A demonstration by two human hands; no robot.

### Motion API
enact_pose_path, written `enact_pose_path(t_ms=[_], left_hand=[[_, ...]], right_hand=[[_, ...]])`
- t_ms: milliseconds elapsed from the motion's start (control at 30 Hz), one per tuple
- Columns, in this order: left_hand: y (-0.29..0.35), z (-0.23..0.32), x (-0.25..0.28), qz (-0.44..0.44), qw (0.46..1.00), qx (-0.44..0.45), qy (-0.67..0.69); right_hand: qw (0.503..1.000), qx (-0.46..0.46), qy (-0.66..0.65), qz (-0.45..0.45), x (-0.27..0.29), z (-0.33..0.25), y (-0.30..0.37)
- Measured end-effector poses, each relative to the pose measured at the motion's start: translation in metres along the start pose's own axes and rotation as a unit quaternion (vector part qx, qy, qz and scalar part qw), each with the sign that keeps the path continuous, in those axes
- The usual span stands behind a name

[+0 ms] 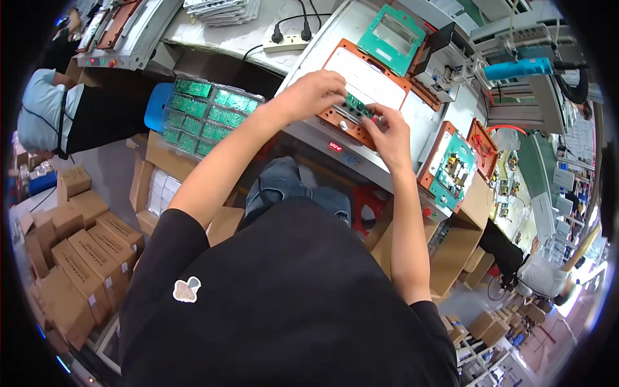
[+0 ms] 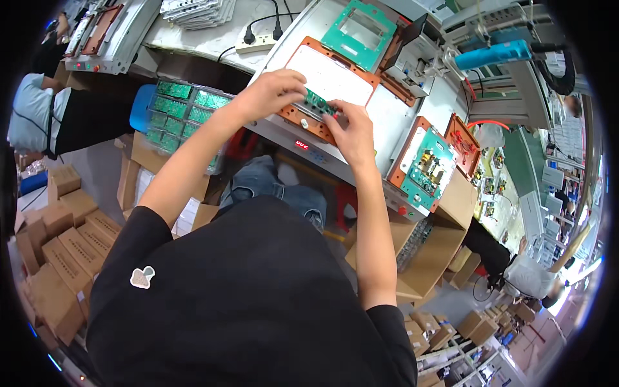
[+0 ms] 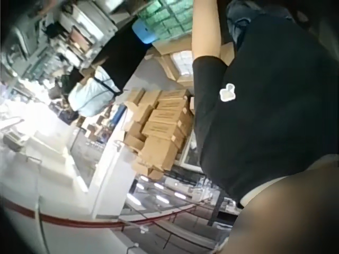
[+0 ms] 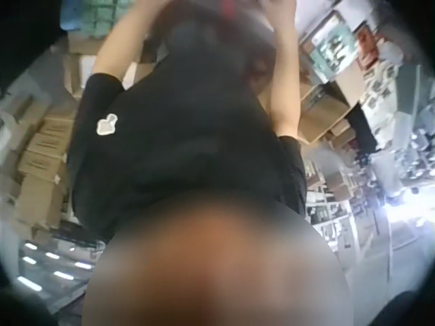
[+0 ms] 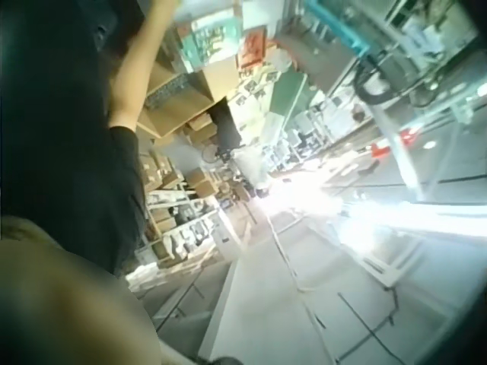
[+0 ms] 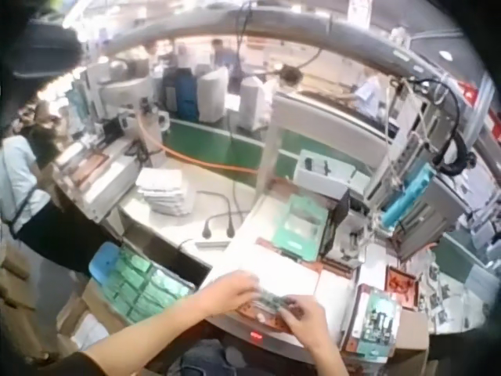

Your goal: Assembling electronic components and testing circuit boards on a manufacturing production line.

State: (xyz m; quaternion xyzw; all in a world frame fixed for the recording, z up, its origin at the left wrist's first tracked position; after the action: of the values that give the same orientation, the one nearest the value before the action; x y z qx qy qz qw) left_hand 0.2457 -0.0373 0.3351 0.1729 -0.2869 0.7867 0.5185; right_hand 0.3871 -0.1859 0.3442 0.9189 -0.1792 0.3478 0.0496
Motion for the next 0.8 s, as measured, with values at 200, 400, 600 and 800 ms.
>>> enact_pose_path(t_ms=[200,400,600,800], left_hand=[[0.030,-0.025,-0.016,-0.028,0.998,-0.042,-0.049],[0.091,-0.014,-0.039,0.116,0.990,0.065,-0.050],[0.097,-0.013,-0.080,0.180,0.971,0.102,-0.123],[0.092,-0.011,-0.081,0.223,0.958,0.120,-0.133]], right_hand=[[0.994,0.072,0.070,-0.038,-0.039,0.012,0.001],[0.977,0.157,0.119,0.078,-0.013,0.029,-0.042],[0.934,0.139,0.311,0.107,0.001,0.113,-0.238],[0.984,0.093,0.124,0.085,0.063,0.053,-0.224]])
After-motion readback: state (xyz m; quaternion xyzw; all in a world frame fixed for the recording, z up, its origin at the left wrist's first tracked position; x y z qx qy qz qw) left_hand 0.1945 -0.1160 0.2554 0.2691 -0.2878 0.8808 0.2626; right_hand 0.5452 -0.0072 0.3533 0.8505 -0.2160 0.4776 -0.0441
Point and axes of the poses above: each hand's wrist, its own y-axis away from the middle knuckle, its own x-axis out of the back of the hand, z = x × y, the point moved 5 cm from there along -y, towards the middle knuckle, and after that the axes turned 7 degrees about -z, right-handed, at the moved point
